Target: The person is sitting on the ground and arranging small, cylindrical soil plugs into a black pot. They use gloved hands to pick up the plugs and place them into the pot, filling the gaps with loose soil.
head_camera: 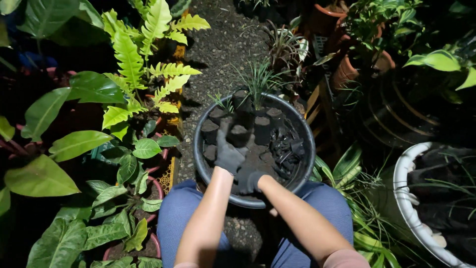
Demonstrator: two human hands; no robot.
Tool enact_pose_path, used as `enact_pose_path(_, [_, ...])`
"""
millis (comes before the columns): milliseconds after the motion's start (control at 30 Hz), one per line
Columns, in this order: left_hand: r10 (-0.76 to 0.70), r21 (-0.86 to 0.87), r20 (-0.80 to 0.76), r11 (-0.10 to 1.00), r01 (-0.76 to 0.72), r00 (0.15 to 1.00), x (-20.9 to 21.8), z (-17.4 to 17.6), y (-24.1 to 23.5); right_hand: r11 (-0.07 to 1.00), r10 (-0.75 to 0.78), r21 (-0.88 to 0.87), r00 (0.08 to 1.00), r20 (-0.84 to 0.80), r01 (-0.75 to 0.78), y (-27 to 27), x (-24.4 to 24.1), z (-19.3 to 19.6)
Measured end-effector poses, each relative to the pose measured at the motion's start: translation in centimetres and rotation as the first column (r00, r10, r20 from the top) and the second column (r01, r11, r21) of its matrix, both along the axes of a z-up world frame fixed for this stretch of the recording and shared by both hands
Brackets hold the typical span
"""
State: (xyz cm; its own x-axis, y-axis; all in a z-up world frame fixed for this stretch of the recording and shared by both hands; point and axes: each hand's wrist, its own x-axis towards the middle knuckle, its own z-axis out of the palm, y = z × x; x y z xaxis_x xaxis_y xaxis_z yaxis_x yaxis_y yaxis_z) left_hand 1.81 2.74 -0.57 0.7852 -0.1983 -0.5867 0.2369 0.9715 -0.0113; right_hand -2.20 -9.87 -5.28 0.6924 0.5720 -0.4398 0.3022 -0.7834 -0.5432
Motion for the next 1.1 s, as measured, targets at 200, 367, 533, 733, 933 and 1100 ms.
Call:
enact_pose_path(200, [-0.072, 0.036, -0.012, 0.997, 0.072, 0.997, 1.2, -2.6, -0.8, 0.997, -0.053, -0.05, 0.998, -0.047, 0.05, -0.1, -1.3, 0.1])
enact_pose_path(367, [-0.164, 0.08, -0.046, 0.983, 0.167, 0.985, 1.4, -4.2, -1.5, 0.989, -0.114, -0.102, 0.988, -0.104, 0.103, -0.4, -2.0, 0.4])
enact_pose_path(533, [-0.168, 0.124, -0.057, 0.977, 0.174, 0.984, 1.3, -4.5, -1.7, 0.98, -0.157, -0.145, 0.975, -0.157, 0.135, -0.8, -3.2, 0.8])
enact_pose_path(733, [-0.152, 0.529, -0.183, 0.817, 0.228, 0.971, 1.1, -7.6, -2.5, 0.97, -0.186, 0.166, 0.982, 0.04, 0.178, -8.5, -0.1, 8.1])
enact_pose_path(933, [-0.199, 0.676, -0.174, 0.688, 0.263, 0.965, -1.2, -5.8, -2.8, 0.843, -0.47, 0.328, 0.88, 0.068, 0.426, -9.6, 0.3, 15.0])
enact_pose_path(1100, [-0.198, 0.755, -0.191, 0.596, 0.273, 0.961, -1.1, -7.3, -3.9, 0.965, -0.247, 0.182, 0.886, 0.392, 0.189, -10.5, 2.7, 6.7])
